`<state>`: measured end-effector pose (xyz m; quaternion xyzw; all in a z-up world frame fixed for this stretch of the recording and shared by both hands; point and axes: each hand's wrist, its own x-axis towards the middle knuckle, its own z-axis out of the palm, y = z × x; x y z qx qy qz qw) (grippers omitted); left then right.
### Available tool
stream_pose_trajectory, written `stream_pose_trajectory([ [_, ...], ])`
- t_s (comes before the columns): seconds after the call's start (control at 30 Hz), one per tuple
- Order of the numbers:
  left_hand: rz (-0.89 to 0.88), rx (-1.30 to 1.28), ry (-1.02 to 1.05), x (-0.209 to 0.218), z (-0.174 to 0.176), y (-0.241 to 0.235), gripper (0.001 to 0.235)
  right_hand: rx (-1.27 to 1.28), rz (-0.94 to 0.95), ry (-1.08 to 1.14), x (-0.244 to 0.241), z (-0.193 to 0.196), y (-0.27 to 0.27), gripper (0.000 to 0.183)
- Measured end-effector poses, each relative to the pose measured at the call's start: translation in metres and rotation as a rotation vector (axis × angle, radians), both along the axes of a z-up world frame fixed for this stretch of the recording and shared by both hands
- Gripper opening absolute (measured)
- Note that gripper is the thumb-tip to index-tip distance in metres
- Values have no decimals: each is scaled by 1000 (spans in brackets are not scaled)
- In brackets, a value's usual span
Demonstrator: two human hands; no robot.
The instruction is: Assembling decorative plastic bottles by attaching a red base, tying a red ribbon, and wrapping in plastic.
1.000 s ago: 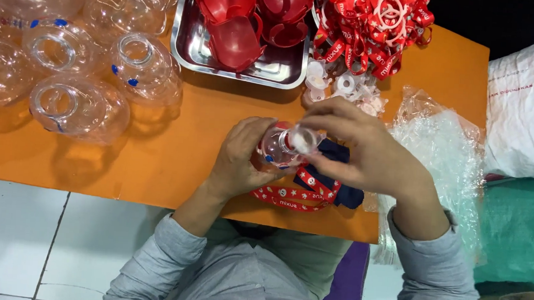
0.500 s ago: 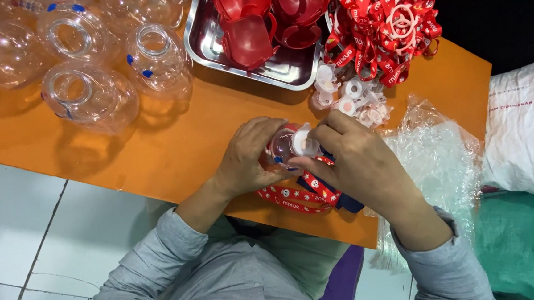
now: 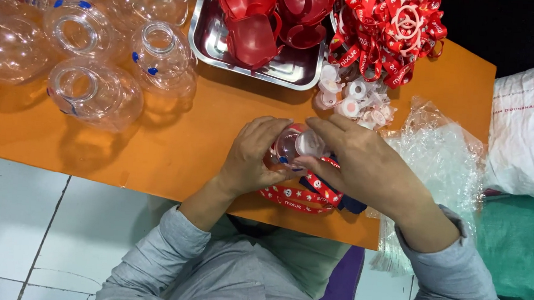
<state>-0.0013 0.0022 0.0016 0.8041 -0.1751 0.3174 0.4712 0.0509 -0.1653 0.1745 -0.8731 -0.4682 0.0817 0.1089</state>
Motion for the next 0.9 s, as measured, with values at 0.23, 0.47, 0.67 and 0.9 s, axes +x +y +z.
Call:
stream_pose_trajectory([
  [0.23, 5, -39, -16, -1, 1, 0, 83, -21, 34, -432, 1, -16, -3, 66],
  [0.47, 15, 5, 12, -2, 4, -2, 76, 28, 6, -69, 4, -11, -4, 48],
  [0.67, 18, -3, 10, -2, 6, 0, 80, 105, 11, -139, 7, -24, -6, 50],
  [0.9, 15, -47, -26, -4, 12, 0, 80, 409, -202, 53, -8, -21, -28, 78],
])
